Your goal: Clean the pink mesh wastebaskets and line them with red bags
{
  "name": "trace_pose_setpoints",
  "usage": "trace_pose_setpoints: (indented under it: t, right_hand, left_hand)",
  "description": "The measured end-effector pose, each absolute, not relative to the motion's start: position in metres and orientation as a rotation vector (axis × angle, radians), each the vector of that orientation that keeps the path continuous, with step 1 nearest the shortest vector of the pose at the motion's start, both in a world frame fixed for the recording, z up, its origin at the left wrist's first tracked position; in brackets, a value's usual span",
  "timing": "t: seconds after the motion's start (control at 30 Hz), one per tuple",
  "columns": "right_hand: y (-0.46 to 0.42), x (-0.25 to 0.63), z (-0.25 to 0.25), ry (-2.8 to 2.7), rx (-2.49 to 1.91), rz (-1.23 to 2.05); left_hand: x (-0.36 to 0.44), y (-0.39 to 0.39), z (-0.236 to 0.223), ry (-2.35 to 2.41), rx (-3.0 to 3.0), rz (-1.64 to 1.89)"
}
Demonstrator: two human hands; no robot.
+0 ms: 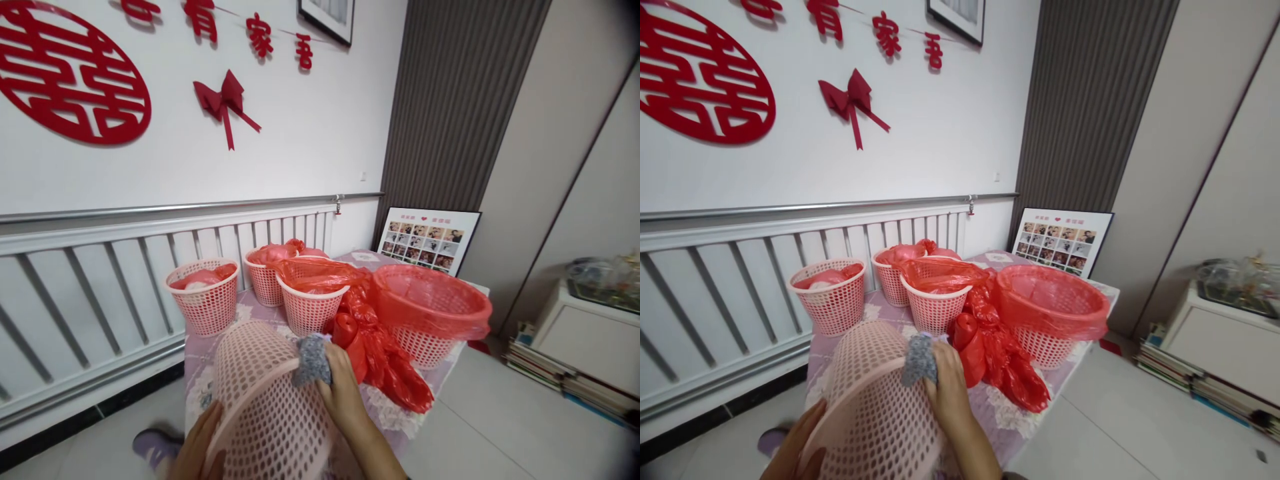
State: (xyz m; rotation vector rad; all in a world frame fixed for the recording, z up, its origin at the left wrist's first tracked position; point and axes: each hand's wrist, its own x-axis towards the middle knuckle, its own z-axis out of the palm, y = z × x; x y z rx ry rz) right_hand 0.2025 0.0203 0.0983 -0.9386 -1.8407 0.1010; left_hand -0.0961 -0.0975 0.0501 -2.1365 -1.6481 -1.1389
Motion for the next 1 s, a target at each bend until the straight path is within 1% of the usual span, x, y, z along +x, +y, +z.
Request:
trace_pose_setpoints:
  t: [0.13,0.2,0.3,0.43,0.6,0.73,0.87,1.0]
  right_hand:
    - [0.01,0.178,0.152,-2.184,-0.779,-0.035]
    - [-0.001,0.163,0.162,-2.245,-0.747,-0.09]
    - [-0.014,0.152,0.16,-2.212,-0.758,-0.142]
    - [-0.016,0.155,0.14,-2.112,-0.763,-0.167]
    - [-0.001,0.17,0.103,-1.919,-0.815,-0.126]
    - [0.01,0.187,0.066,-1.776,-0.963,0.023]
    - [0.011,0.202,0.026,-1.606,-1.15,0.26]
    - [0.005,0.207,-0.002,-1.454,-1.273,0.436]
  left_hand:
    - [-0.084,-0.087,0.062,-1.57,-2.145,-1.079]
    - [-0.081,-0.082,0.069,-1.546,-2.158,-1.025]
    - [-0.082,-0.078,0.073,-1.51,-2.223,-0.941]
    - [-0.088,-0.08,0.069,-1.481,-2.31,-0.921]
    - [-0.091,-0.089,0.072,-1.516,-2.308,-1.078]
    - [-0.092,-0.094,0.075,-1.57,-2.291,-1.066]
    - [-0.094,-0.096,0.073,-1.573,-2.285,-1.036]
    - [-0.092,-0.096,0.073,-1.587,-2.257,-1.048]
